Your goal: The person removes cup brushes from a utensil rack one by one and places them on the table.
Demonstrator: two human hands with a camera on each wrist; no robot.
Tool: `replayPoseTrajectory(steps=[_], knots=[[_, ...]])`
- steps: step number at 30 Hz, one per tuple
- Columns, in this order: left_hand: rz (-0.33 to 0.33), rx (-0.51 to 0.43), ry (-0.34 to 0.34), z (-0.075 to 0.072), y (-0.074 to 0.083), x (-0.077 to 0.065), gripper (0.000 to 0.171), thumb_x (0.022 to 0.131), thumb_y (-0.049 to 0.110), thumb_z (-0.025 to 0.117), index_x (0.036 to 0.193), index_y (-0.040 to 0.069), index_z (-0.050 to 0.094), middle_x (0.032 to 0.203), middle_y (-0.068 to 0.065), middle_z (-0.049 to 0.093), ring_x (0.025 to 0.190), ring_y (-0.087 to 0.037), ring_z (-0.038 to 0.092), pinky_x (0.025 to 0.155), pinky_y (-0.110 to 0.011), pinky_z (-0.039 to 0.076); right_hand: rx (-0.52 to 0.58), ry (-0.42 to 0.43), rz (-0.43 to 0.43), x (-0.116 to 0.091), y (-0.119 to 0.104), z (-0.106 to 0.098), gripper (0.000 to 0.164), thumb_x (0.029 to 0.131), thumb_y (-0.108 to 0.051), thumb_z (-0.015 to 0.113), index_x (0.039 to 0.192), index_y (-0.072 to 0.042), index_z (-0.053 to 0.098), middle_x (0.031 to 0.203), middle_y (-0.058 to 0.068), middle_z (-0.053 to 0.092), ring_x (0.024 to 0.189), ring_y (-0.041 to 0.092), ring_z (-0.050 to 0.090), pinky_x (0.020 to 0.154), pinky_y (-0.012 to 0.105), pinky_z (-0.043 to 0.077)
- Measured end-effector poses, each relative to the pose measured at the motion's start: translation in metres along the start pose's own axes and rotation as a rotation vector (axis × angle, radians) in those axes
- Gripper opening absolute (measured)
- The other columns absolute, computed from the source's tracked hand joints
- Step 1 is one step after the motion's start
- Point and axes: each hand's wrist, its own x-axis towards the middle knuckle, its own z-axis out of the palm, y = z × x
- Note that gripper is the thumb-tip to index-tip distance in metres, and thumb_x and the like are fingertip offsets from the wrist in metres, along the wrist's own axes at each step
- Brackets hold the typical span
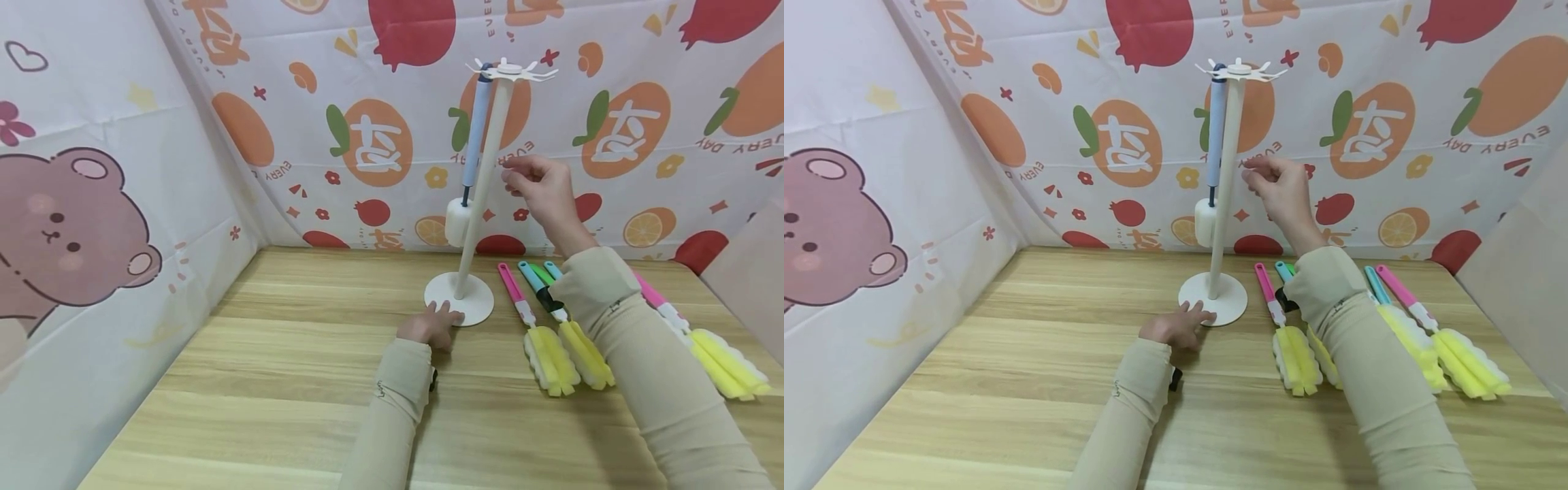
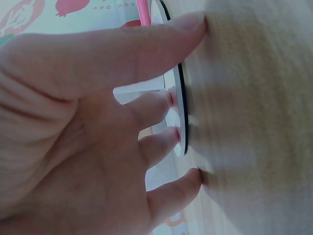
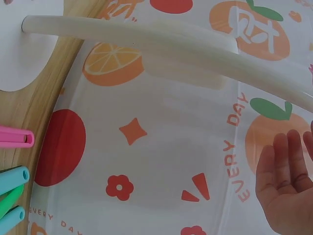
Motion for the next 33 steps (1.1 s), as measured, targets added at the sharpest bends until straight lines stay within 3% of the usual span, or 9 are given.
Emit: replayPoseTrajectory(steps=[10,22,28,33], knots=[[-0.013,-0.011,-0.011,0.0,0.0,0.0,0.069,0.078,0.013,0.064,0.137,0.034,0.035,0.151,0.003,0.011,0.133,-0.017,0.003,0.097,-0.051,0.031,0.08,-0.052,0.055,0.008,-0.003,0.006,0.031,0.087,-0.027,0.059,0.115,-0.014,0.061,0.112,0.007,0.06,0.092,0.022,0.057,0.082,0.028,0.048],[0.003,0.006,-0.004,0.001,0.0,0.002,0.068,0.078,0.013,0.065,0.137,0.031,0.035,0.151,0.001,0.011,0.133,-0.02,0.003,0.097,-0.051,0.032,0.171,-0.125,0.212,0.02,-0.008,0.01,0.039,0.087,-0.03,0.055,0.124,-0.021,0.053,0.122,0.006,0.052,0.099,0.019,0.055,0.087,0.034,0.045],[0.007,0.022,0.006,0.0,0.0,0.0,0.069,0.077,0.014,0.066,0.137,0.032,0.035,0.15,0.0,0.012,0.133,-0.022,0.005,0.095,-0.052,0.034,0.357,-0.186,0.251,0.026,-0.008,0.012,0.038,0.092,-0.029,0.047,0.129,-0.017,0.047,0.125,0.01,0.049,0.105,0.021,0.051,0.095,0.037,0.039],[0.007,0.018,0.007,0.002,0.0,0.001,0.069,0.077,0.015,0.067,0.136,0.032,0.037,0.15,0.001,0.013,0.133,-0.021,0.005,0.093,-0.052,0.036,0.535,-0.245,0.282,0.029,-0.007,0.014,0.044,0.091,-0.034,0.048,0.131,-0.016,0.042,0.126,0.009,0.049,0.112,0.024,0.046,0.101,0.044,0.031]])
